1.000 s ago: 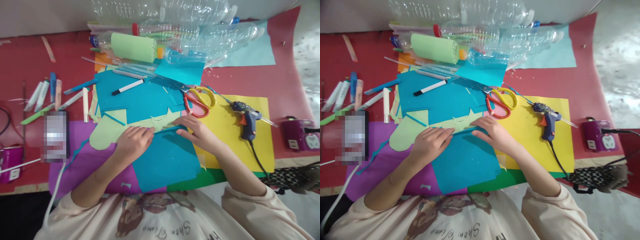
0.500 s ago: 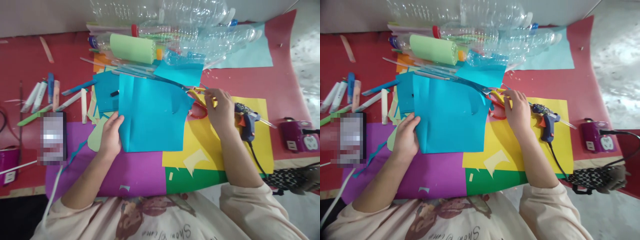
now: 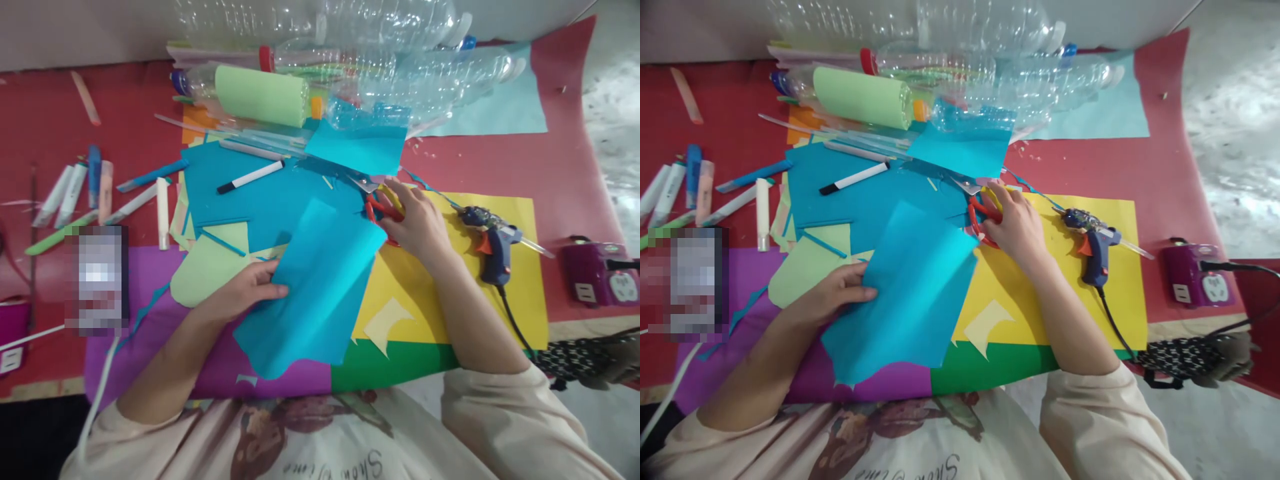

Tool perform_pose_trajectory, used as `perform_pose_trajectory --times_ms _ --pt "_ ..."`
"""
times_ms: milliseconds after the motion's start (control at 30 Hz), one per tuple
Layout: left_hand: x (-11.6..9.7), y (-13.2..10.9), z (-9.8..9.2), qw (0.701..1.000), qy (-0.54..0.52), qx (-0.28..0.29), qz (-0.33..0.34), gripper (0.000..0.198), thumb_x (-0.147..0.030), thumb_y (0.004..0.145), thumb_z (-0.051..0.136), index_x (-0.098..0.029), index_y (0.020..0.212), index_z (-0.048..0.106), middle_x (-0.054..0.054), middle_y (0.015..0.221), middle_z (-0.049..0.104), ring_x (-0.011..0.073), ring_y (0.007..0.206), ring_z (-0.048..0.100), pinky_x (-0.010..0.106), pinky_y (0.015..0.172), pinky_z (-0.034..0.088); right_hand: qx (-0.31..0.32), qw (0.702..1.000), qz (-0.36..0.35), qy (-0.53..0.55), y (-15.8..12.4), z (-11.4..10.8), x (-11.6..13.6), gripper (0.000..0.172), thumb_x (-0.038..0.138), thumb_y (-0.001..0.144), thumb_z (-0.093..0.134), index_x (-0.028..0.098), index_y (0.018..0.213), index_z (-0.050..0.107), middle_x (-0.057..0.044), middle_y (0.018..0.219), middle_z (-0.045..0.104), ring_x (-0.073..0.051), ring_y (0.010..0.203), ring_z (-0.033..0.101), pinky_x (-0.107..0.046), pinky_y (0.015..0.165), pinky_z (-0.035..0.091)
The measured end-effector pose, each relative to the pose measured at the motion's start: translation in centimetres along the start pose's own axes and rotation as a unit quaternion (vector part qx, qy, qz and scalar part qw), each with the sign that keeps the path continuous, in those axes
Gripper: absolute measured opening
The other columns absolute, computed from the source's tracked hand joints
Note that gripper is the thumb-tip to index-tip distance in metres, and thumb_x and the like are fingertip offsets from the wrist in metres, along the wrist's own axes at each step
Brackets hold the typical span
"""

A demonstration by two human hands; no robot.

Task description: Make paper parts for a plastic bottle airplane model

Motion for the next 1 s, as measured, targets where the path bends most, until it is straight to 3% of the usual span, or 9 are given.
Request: perform_pose_trajectory --times_ms 67,167,233,433,600,733,833,900,1000 --pt "0.0 0.0 -0.4 0.997 -0.001 -0.065 0.029 0.037 -0.039 0.056 0.084 -0.021 0.086 0.074 0.006 0.076 0.075 0.0333 0.084 0.072 0.042 0.071 0.060 0.000 1.000 -0.001 0.010 -0.1 -0.2 0.1 0.061 0.023 0.070 0.056 0.023 0.131 0.057 -0.015 0.118 0.064 -0.035 0.102 0.063 -0.049 0.082 0.051" --pt "-0.8 0.0 -1.6 0.950 -0.050 -0.247 0.181 0.040 -0.043 0.065 0.078 -0.021 0.098 0.070 0.005 0.093 0.076 0.0315 0.101 0.068 0.045 0.090 0.056 -0.013 0.999 -0.004 0.035 -0.3 -0.3 0.2 0.057 0.026 0.072 0.055 0.021 0.128 0.061 -0.014 0.112 0.067 -0.033 0.096 0.064 -0.047 0.080 0.051" --pt "-1.1 0.3 -1.8 0.923 -0.069 -0.289 0.244 0.039 -0.041 0.065 0.078 -0.022 0.098 0.069 0.006 0.100 0.075 0.0315 0.110 0.065 0.045 0.098 0.052 -0.029 0.998 0.002 0.056 -0.3 -0.4 0.0 0.057 0.024 0.070 0.055 0.021 0.126 0.062 -0.014 0.113 0.066 -0.030 0.092 0.065 -0.045 0.078 0.051" --pt "-0.2 0.7 -0.9 0.940 -0.104 -0.263 0.190 0.036 -0.037 0.070 0.074 -0.022 0.101 0.065 0.008 0.113 0.071 0.0316 0.117 0.060 0.043 0.100 0.051 -0.067 0.974 0.025 0.215 -0.3 -0.9 -1.3 0.056 0.027 0.067 0.058 0.021 0.122 0.061 -0.005 0.088 0.064 -0.018 0.069 0.057 -0.036 0.066 0.047" --pt "0.2 0.8 -0.2 0.955 -0.128 -0.226 0.143 0.044 -0.032 0.073 0.069 -0.021 0.114 0.061 0.009 0.121 0.067 0.0299 0.123 0.057 0.042 0.100 0.052 -0.027 0.887 0.051 0.458 -0.7 -2.8 -1.2 0.051 0.028 0.063 0.060 0.028 0.114 0.052 -0.001 0.085 0.055 -0.014 0.066 0.049 -0.031 0.059 0.042" --pt "0.4 1.3 0.6 0.984 -0.128 -0.117 0.034 0.057 -0.025 0.064 0.074 -0.020 0.119 0.058 0.009 0.107 0.072 0.0317 0.105 0.067 0.044 0.083 0.060 0.122 0.834 0.025 0.538 -2.5 -3.7 1.1 0.056 0.025 0.063 0.067 0.030 0.115 0.048 0.005 0.074 0.051 -0.010 0.052 0.050 -0.027 0.048 0.042" --pt "0.2 1.1 1.1 0.991 -0.114 -0.075 -0.006 0.054 -0.025 0.060 0.078 -0.020 0.111 0.061 0.008 0.099 0.073 0.0297 0.089 0.071 0.040 0.072 0.061 0.266 0.764 0.045 0.587 -5.3 -3.3 2.2 0.045 0.037 0.077 0.066 0.030 0.116 0.045 0.011 0.059 0.041 -0.005 0.032 0.033 -0.021 0.033 0.030" --pt "-0.3 0.7 1.3 0.992 -0.098 -0.075 0.003 0.048 -0.028 0.058 0.080 -0.020 0.102 0.064 0.006 0.094 0.075 0.0292 0.085 0.071 0.039 0.068 0.061 0.299 0.730 0.088 0.608 -7.4 -3.0 1.6 0.043 0.052 0.080 0.063 0.030 0.113 0.046 0.009 0.064 0.044 -0.004 0.030 0.028 -0.021 0.030 0.024" --pt "-1.3 0.0 1.3 0.994 -0.064 -0.086 0.031 0.035 -0.030 0.054 0.082 -0.020 0.084 0.065 0.003 0.082 0.075 0.0312 0.087 0.070 0.040 0.072 0.060 0.320 0.722 0.147 0.595 -10.1 -3.0 0.0 0.059 0.074 0.075 0.055 0.033 0.117 0.046 0.005 0.072 0.048 -0.004 0.031 0.031 -0.023 0.031 0.022"
Point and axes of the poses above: each hand's wrist, its own y-axis towards the middle knuckle, its own z-axis out of the palm, x = y × z, the point moved 4 cm from there along y, towards the middle knuckle
